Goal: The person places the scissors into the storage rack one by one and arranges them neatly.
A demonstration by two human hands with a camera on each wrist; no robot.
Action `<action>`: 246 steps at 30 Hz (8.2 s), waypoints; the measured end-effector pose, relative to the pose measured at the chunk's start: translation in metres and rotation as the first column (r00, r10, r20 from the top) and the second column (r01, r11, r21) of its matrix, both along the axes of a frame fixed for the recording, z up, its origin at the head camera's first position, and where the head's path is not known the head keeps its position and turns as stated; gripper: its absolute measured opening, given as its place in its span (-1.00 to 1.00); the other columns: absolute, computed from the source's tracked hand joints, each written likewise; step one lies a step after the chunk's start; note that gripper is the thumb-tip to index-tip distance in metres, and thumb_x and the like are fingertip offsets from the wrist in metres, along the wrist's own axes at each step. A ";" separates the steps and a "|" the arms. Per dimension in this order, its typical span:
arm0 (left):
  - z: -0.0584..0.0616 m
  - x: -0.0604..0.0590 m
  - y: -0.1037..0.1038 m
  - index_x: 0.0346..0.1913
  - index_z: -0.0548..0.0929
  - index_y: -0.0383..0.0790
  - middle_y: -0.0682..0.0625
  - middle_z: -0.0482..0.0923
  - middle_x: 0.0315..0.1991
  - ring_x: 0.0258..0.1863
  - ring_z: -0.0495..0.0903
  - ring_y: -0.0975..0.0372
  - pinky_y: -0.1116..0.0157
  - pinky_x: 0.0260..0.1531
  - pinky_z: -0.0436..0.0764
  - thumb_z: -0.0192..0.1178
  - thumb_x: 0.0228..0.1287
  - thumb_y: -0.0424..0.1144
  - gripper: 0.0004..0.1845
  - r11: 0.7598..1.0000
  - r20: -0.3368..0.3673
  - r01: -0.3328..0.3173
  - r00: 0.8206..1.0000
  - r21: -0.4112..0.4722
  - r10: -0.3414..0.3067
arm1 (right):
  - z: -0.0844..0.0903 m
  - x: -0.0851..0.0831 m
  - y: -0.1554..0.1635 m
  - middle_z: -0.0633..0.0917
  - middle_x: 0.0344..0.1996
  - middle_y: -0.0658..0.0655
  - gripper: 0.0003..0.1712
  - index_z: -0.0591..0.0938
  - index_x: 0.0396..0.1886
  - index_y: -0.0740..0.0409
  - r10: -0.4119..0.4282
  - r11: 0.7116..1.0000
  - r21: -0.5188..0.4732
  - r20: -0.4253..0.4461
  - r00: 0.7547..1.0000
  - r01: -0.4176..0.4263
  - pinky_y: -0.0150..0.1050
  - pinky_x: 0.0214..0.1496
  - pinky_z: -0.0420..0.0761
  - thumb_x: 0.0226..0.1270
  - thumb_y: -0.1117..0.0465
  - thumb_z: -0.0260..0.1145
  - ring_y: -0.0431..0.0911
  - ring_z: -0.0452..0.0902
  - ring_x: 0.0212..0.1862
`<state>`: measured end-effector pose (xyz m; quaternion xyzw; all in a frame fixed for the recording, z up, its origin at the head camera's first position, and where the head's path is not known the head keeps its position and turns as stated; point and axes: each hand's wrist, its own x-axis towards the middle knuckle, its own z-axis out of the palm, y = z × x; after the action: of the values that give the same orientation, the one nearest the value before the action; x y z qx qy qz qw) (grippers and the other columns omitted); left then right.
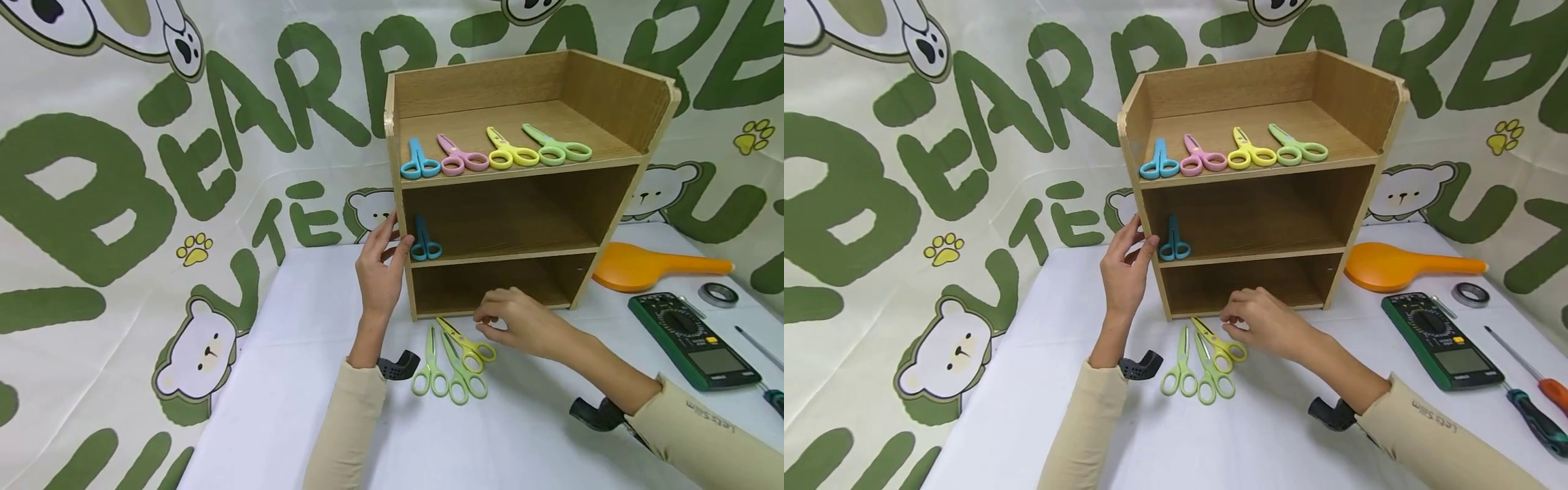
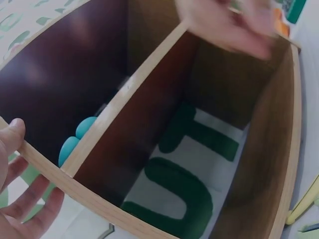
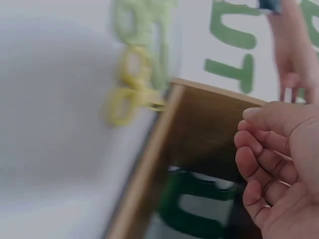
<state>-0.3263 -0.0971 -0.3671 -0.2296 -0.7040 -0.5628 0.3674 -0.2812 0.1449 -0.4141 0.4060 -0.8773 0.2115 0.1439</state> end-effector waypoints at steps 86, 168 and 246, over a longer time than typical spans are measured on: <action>-0.008 -0.007 0.000 0.33 0.49 -0.43 -0.27 0.55 0.15 -0.01 0.62 -0.03 -0.02 -0.08 0.67 0.29 0.31 -0.46 -0.47 1.000 0.024 -0.002 1.000 0.011 0.002 | 0.080 -0.075 -0.006 0.66 -0.48 0.06 -0.86 0.74 -0.23 0.20 -0.374 0.918 -0.058 0.191 0.907 0.391 -0.19 -0.41 0.46 0.30 0.24 0.34 -0.07 0.48 -0.43; -0.002 0.001 0.001 0.33 0.50 -0.41 -0.26 0.55 0.15 0.01 0.62 0.01 0.08 -0.06 0.68 0.28 0.35 -0.42 -0.49 0.999 0.036 -0.025 0.999 -0.023 0.026 | 0.051 0.054 0.036 0.56 -0.44 -0.30 -0.72 0.73 -0.41 -0.11 -0.175 0.977 -0.124 0.009 0.984 0.175 -0.41 -0.38 0.56 0.00 0.35 0.61 -0.29 0.41 -0.35; -0.002 -0.001 0.004 0.33 0.50 -0.41 -0.26 0.55 0.16 0.01 0.62 0.01 0.11 -0.04 0.67 0.29 0.34 -0.42 -0.49 1.000 0.043 -0.005 0.999 -0.003 0.005 | -0.070 0.028 -0.048 0.57 -0.47 -0.22 -0.90 0.72 -0.44 0.01 -0.068 0.994 -0.069 0.250 0.966 0.088 -0.34 -0.26 0.54 0.21 0.22 0.51 -0.38 0.44 -0.40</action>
<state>-0.3276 -0.0930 -0.3689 -0.2162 -0.7132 -0.5655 0.3534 -0.2530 0.0965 -0.4838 0.3357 -0.8946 0.2893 0.0575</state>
